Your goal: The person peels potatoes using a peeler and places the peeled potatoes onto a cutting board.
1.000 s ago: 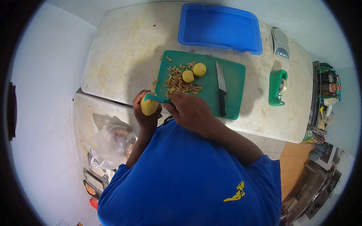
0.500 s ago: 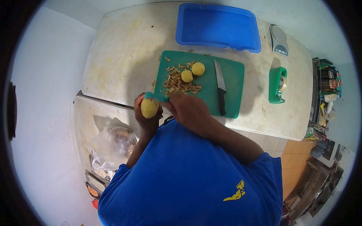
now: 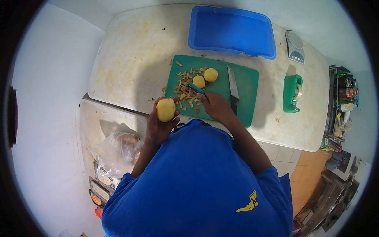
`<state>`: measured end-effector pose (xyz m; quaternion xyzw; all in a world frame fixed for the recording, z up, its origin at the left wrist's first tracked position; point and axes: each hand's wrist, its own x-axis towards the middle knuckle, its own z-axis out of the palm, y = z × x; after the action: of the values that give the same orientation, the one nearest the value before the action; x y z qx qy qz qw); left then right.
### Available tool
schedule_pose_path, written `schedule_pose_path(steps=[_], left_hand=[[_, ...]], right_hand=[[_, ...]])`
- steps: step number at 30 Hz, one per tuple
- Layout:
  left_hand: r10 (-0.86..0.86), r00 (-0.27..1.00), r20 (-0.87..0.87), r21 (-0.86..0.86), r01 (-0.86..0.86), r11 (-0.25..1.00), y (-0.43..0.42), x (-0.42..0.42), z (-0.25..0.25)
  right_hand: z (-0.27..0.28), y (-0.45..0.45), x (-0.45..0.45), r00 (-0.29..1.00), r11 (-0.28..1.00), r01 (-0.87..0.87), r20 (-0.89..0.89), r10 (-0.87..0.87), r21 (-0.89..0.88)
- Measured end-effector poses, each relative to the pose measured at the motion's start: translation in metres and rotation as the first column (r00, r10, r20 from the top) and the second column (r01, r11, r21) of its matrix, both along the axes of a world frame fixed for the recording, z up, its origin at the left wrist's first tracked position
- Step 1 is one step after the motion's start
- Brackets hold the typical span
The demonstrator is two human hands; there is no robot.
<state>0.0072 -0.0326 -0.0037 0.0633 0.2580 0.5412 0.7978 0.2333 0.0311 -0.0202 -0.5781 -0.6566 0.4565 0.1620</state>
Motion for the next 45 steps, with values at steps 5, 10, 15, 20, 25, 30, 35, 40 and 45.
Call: schedule_pose_path(steps=[5,10,15,20,25,30,35,40,45], left_hand=[[-0.077,0.980,-0.184,0.113,0.099,0.989,0.003,0.000,-0.016],[-0.201,0.954,-0.220,0.124,0.232,0.965,0.002,-0.015,-0.049],[-0.150,0.961,-0.233,0.028,0.161,0.987,0.003,-0.007,-0.037],[-0.210,0.920,-0.332,-0.161,0.164,0.973,0.002,-0.005,-0.017],[-0.128,0.600,-0.790,0.101,0.332,0.938,0.000,-0.003,-0.021],[-0.059,0.411,-0.910,0.062,0.275,0.959,-0.001,0.002,-0.014],[-0.023,0.279,-0.960,0.059,0.283,0.957,-0.003,0.002,-0.012],[0.012,0.261,-0.965,0.077,0.240,0.968,-0.007,0.004,-0.012],[0.035,0.268,-0.963,0.103,0.245,0.964,-0.004,0.006,-0.008]], right_hand=[[0.023,-0.012,-0.002,0.989,0.997,-0.003,-0.148,0.016,0.083],[0.042,-0.018,-0.004,0.983,0.992,-0.060,-0.164,0.078,0.112],[0.058,-0.024,-0.009,0.989,0.986,-0.110,-0.086,0.121,0.123],[0.058,-0.029,-0.016,0.990,0.976,-0.142,0.002,0.144,0.163],[0.059,-0.036,-0.025,0.978,0.955,-0.208,0.058,0.200,0.212],[0.063,-0.040,-0.032,0.966,0.950,-0.257,0.079,0.247,0.179],[0.071,-0.042,-0.037,0.954,0.948,-0.288,0.126,0.272,0.134],[0.070,-0.047,-0.038,0.944,0.942,-0.307,0.172,0.282,0.139],[0.080,-0.045,-0.037,0.930,0.942,-0.326,0.206,0.303,0.086]])
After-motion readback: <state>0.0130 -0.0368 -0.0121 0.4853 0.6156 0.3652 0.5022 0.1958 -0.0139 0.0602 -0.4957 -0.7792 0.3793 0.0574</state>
